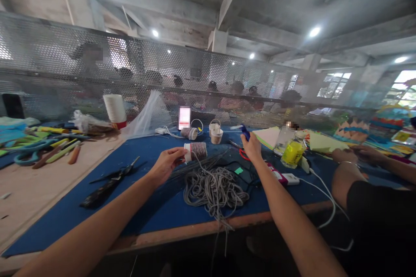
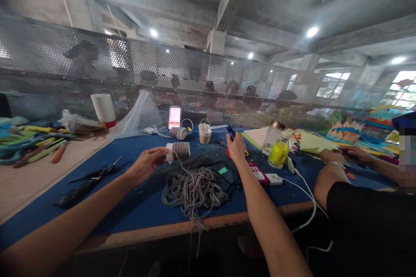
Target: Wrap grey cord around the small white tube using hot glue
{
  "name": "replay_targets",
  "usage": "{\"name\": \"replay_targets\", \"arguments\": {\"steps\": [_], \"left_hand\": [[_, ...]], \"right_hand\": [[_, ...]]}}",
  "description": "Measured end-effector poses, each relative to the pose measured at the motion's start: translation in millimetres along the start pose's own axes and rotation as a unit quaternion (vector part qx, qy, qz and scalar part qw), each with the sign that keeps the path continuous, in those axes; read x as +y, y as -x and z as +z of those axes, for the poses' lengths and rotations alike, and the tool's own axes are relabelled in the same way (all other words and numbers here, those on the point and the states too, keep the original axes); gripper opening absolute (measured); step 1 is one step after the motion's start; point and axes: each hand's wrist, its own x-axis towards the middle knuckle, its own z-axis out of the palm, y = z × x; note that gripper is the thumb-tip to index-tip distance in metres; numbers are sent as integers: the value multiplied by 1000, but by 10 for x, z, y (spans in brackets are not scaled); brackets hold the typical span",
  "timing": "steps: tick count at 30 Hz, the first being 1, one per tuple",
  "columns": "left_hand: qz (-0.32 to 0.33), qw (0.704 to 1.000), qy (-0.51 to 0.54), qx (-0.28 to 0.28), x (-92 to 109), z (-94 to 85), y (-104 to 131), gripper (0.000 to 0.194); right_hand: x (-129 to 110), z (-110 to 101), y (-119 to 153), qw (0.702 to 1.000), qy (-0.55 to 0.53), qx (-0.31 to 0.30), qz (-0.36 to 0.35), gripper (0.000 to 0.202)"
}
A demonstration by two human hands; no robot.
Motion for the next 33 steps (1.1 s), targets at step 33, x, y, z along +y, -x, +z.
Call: {"name": "replay_targets", "arguments": {"steps": [33], "left_hand": [[1,1000,-14,7,-11,-35,-51,31]], "right_hand": [[-715,-17,704,897,-324,-140,-264,41]]}}
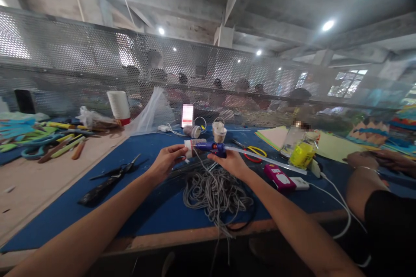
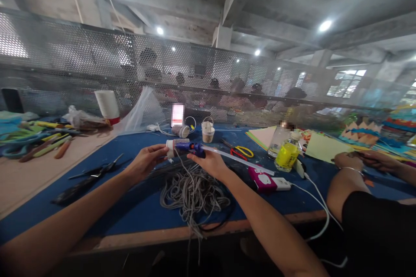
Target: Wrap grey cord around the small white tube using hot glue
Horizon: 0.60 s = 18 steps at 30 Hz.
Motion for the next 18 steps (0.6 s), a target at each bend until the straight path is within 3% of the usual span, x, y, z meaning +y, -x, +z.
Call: {"name": "replay_targets", "arguments": {"steps": [18], "left_hand": [[14,1000,-12,2,-4,6,12,28]], "right_hand": [[3,-44,20,994,95,-24,-39,38]]}}
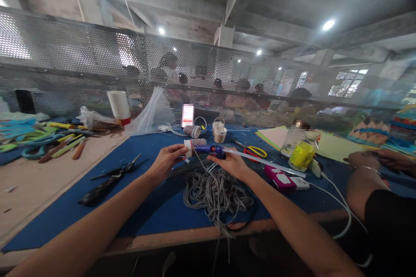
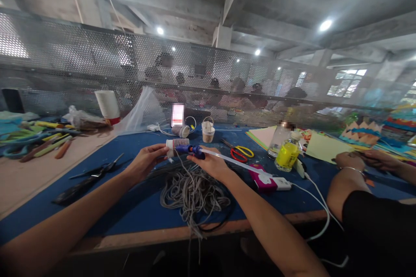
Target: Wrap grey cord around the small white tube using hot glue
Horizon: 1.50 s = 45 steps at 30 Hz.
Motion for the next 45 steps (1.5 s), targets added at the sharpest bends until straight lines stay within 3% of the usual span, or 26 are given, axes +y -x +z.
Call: {"name": "replay_targets", "arguments": {"steps": [11,45], "left_hand": [[3,1000,2,13,19,27,16,32],[6,1000,2,9,16,29,20,32]], "right_hand": [[-33,-44,0,999,17,-30,14,39],[-45,-62,4,999,25,-33,13,40]]}}
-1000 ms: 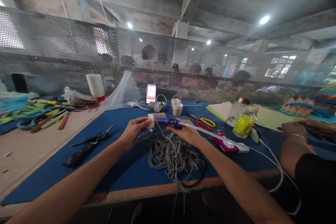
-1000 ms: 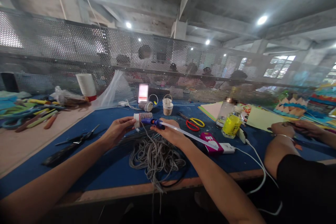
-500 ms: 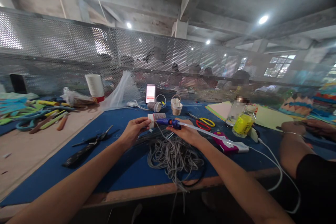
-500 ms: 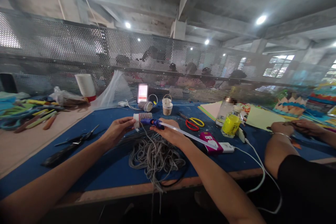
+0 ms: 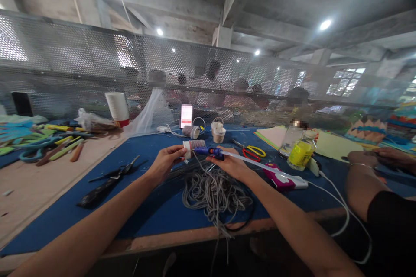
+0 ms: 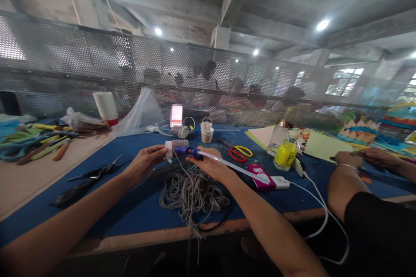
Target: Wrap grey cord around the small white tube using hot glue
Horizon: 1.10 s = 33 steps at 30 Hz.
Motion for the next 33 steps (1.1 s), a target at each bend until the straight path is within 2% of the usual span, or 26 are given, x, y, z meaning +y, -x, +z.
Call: {"name": "replay_targets", "arguments": {"steps": [33], "left_hand": [[8,999,-33,-32,-10,-12,2,29]], "right_hand": [[39,16,-6,1000,-18,19,5,35]]}}
